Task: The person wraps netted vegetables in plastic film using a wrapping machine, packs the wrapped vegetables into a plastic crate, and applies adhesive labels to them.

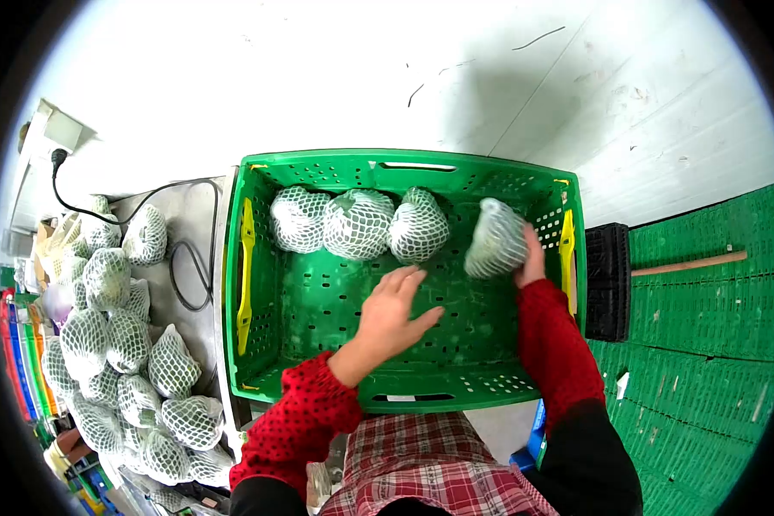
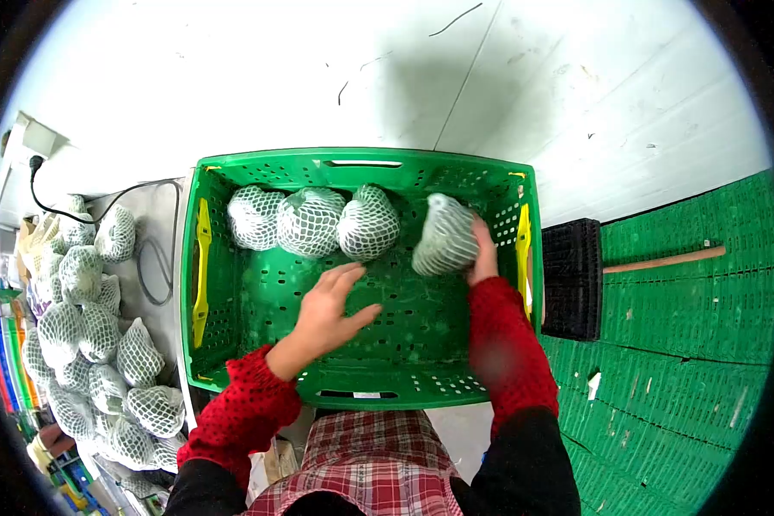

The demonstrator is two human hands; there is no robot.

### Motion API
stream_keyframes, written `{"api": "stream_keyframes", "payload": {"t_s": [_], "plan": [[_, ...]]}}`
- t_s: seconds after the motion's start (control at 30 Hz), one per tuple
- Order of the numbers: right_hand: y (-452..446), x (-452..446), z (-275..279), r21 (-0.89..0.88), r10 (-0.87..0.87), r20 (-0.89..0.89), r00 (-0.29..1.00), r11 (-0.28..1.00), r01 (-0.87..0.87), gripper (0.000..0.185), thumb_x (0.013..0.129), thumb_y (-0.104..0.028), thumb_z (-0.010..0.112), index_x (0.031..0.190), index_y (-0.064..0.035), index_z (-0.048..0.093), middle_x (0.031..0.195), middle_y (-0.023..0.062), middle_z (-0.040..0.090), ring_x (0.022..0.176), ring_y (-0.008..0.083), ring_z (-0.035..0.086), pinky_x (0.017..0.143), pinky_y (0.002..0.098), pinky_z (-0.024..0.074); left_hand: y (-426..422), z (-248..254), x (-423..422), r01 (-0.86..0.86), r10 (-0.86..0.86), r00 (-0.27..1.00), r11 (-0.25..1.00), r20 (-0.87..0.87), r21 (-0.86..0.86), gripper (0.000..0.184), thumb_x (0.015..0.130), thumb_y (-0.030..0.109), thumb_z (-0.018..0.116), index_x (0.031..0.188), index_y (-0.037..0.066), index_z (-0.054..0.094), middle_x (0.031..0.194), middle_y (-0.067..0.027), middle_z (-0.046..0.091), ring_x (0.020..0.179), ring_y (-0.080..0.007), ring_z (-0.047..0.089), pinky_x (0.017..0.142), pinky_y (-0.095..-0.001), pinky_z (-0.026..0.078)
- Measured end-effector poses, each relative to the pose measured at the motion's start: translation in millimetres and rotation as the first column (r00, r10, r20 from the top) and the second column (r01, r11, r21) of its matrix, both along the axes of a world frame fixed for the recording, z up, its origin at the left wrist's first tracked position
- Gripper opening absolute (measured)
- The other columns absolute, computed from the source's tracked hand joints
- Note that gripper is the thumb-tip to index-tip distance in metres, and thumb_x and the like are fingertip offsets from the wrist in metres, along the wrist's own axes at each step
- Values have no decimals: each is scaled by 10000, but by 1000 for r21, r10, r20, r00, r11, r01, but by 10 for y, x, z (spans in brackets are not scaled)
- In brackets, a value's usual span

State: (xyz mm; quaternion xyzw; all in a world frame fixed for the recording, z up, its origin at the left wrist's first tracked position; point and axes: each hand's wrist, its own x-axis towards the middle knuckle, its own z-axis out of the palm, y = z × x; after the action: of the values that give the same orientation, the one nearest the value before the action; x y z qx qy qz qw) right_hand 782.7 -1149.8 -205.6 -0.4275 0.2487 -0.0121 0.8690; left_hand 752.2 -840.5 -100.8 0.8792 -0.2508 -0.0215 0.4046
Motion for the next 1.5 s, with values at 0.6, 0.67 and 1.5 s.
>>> {"api": "stream_keyframes", "payload": {"t_s": [0.6,0.67,1.5], "plan": [[1698,-43,820,-920,393,224,892,387,61,531,885,-106,646,1369,-23,445,1333,139,510,1147,244,523,947,369,433,4283,1931,-207,-719,606,510,-88,610,689,1066,544,458,847,1445,134,378,1458,-210,339,1344,-433,326,1015,-575,354],[2468,-104,1310,-908,601,240,763,416,-42,430,862,-22,617,1280,-25,519,1252,95,557,1093,194,548,915,326,450,4421,2043,-164,-710,615,535,-44,579,703,1040,522,453,853,1420,167,416,1429,-171,394,1305,-402,378,996,-556,380],[-138,439,595,-898,201,-161,966,376,-228,807,689,-232,826,1361,32,466,1255,208,589,1114,292,593,968,367,476,-42,-44,191,99,-190,946,940,261,326,746,737,296,745,1378,64,441,1475,-176,363,1371,-368,325,1095,-520,284]]}}
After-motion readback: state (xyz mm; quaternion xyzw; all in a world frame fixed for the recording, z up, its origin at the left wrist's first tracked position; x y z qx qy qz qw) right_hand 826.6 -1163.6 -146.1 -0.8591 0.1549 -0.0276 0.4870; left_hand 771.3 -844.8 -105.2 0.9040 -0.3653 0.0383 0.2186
